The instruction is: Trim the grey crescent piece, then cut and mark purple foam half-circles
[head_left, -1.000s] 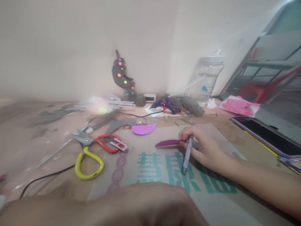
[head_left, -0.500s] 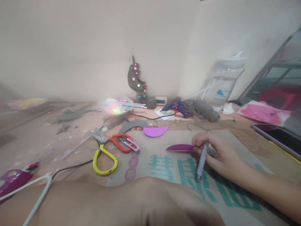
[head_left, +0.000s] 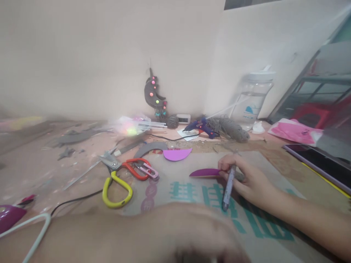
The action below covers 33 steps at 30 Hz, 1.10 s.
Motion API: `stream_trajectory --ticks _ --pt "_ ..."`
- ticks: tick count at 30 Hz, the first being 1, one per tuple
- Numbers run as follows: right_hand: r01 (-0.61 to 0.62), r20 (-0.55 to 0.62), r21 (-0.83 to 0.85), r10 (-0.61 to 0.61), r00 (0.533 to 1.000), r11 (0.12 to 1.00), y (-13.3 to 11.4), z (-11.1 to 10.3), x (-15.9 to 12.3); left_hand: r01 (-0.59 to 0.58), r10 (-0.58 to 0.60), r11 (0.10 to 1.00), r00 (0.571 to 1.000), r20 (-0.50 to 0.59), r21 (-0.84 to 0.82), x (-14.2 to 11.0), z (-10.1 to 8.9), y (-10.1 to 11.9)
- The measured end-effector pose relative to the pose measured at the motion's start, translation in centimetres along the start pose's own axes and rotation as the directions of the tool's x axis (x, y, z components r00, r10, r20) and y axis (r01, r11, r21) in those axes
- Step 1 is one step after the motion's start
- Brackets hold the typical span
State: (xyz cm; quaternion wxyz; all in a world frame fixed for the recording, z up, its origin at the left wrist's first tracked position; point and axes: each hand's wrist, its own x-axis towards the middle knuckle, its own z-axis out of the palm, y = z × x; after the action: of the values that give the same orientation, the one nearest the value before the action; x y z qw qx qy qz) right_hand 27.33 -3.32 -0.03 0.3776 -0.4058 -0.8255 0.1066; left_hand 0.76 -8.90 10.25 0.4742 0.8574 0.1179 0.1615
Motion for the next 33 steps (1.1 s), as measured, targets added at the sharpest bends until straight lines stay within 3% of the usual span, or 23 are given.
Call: stream_trajectory --ticks 3,5,7,10,15,22,28,33 --pt "0.004 -0.019 -0.018 -0.005 1.000 1.000 -0.1 -0.1 0.0 0.068 0.001 0.972 0.956 -0.292 0.226 0.4 0.4 -3.2" --pt "0.018 -0.037 -0.029 -0.019 0.999 0.999 -0.3 -0.2 0.1 0.167 0.050 0.858 0.915 -0.401 0.486 0.8 0.4 -6.4" --pt "0.038 -0.056 -0.040 -0.040 0.998 0.998 -0.5 -0.4 0.3 0.198 0.110 0.722 0.913 -0.393 0.663 1.1 0.2 -9.3" --pt "0.070 -0.055 -0.036 -0.072 0.996 0.997 -0.7 -0.5 0.4 0.258 0.104 0.665 0.897 -0.429 0.700 1.3 -0.2 -11.7" --pt "0.113 -0.016 -0.003 -0.113 0.994 0.994 -0.7 -0.5 0.3 0.250 0.094 0.661 0.908 -0.408 0.708 1.4 -0.2 -11.8" --pt "0.097 0.024 0.044 -0.098 0.995 0.994 -0.4 -0.2 0.1 0.260 0.147 0.585 0.897 -0.417 0.768 1.1 -0.2 -12.0" --pt "-0.006 0.129 0.016 0.004 0.992 1.000 0.0 0.1 -0.1 0.246 0.135 0.505 0.924 -0.357 0.827 1.1 -0.2 -12.6" --pt "-0.064 0.172 0.010 0.062 0.983 0.998 -0.3 0.0 0.2 0.247 0.113 0.509 0.931 -0.348 0.825 1.0 -0.3 -12.5"
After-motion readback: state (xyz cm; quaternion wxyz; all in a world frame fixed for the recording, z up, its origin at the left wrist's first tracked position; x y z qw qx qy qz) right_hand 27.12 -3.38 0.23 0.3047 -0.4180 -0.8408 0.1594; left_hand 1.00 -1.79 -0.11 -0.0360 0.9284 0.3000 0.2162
